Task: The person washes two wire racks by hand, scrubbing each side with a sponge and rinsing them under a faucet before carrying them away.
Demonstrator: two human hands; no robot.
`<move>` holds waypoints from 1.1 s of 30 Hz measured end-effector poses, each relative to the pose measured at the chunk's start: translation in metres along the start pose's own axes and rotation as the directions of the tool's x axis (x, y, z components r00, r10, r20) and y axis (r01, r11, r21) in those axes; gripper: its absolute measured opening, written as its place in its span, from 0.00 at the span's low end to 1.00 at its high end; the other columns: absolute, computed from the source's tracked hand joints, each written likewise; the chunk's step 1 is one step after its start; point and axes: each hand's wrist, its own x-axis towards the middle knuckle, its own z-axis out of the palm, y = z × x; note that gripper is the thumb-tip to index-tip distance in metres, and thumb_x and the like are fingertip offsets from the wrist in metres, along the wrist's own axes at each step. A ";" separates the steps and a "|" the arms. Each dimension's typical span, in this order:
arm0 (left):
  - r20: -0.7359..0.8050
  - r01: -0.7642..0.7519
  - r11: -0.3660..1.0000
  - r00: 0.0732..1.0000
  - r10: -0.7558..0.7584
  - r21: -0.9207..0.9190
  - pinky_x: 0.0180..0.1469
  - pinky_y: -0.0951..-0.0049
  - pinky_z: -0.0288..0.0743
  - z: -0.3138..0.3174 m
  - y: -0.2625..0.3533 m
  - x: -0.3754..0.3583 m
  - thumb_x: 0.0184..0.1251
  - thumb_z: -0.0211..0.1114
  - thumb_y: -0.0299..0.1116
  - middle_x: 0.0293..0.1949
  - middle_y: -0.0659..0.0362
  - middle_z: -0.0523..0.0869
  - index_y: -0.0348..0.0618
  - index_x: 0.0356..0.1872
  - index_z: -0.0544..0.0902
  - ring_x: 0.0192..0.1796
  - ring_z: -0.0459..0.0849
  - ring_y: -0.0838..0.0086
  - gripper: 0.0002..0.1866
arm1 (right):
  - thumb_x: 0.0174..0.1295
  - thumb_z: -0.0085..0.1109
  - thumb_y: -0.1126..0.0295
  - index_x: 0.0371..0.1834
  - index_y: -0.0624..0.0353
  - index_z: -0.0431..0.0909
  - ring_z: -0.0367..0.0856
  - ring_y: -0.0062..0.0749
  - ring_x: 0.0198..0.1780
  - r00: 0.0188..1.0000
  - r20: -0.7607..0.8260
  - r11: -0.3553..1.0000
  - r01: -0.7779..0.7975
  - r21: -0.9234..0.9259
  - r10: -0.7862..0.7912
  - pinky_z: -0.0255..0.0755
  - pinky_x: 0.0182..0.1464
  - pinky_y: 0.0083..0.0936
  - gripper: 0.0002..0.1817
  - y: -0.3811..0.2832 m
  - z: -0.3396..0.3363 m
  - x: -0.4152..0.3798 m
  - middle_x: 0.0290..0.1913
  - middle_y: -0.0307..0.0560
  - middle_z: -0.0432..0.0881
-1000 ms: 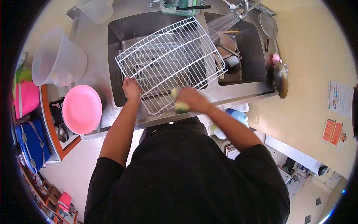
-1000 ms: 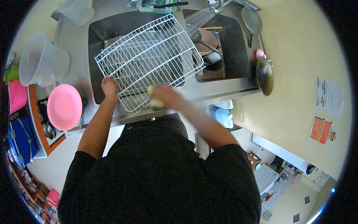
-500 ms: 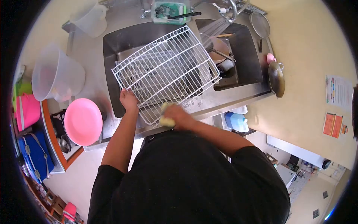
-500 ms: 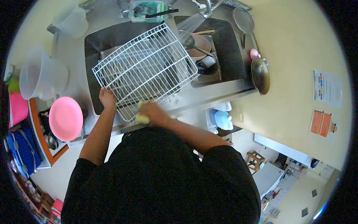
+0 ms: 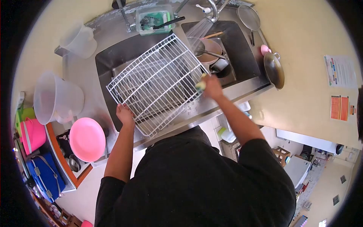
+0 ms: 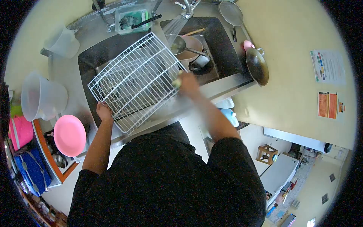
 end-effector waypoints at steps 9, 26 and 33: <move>0.049 -0.017 0.996 0.999 0.013 0.085 0.13 0.78 0.55 -0.017 0.011 0.015 0.80 0.46 0.48 0.17 0.68 0.68 0.46 0.34 0.73 0.13 0.63 0.82 0.18 | 0.44 0.74 0.69 0.39 0.52 0.82 0.75 0.47 0.56 0.821 -0.032 0.777 0.552 0.302 -0.570 0.68 0.56 0.42 0.16 -0.079 0.046 -0.062 0.46 0.47 0.80; 0.969 -0.971 -0.119 0.219 -0.117 0.205 0.75 0.38 0.45 -0.047 0.002 -0.084 0.52 0.75 0.47 0.76 0.49 0.58 0.58 0.69 0.69 0.76 0.55 0.44 0.41 | 0.39 0.65 0.76 0.39 0.54 0.77 0.74 0.42 0.51 0.697 0.142 0.689 0.717 -0.106 -0.703 0.71 0.52 0.36 0.19 -0.033 -0.026 -0.034 0.42 0.43 0.75; 0.867 -0.865 -0.069 0.491 0.083 0.496 0.49 0.49 0.78 -0.004 0.095 -0.150 0.61 0.58 0.26 0.44 0.40 0.83 0.39 0.56 0.69 0.47 0.83 0.43 0.20 | 0.42 0.65 0.78 0.39 0.55 0.77 0.75 0.45 0.49 0.560 0.100 0.551 0.828 -0.102 -0.822 0.72 0.51 0.37 0.17 -0.147 -0.129 0.033 0.40 0.44 0.76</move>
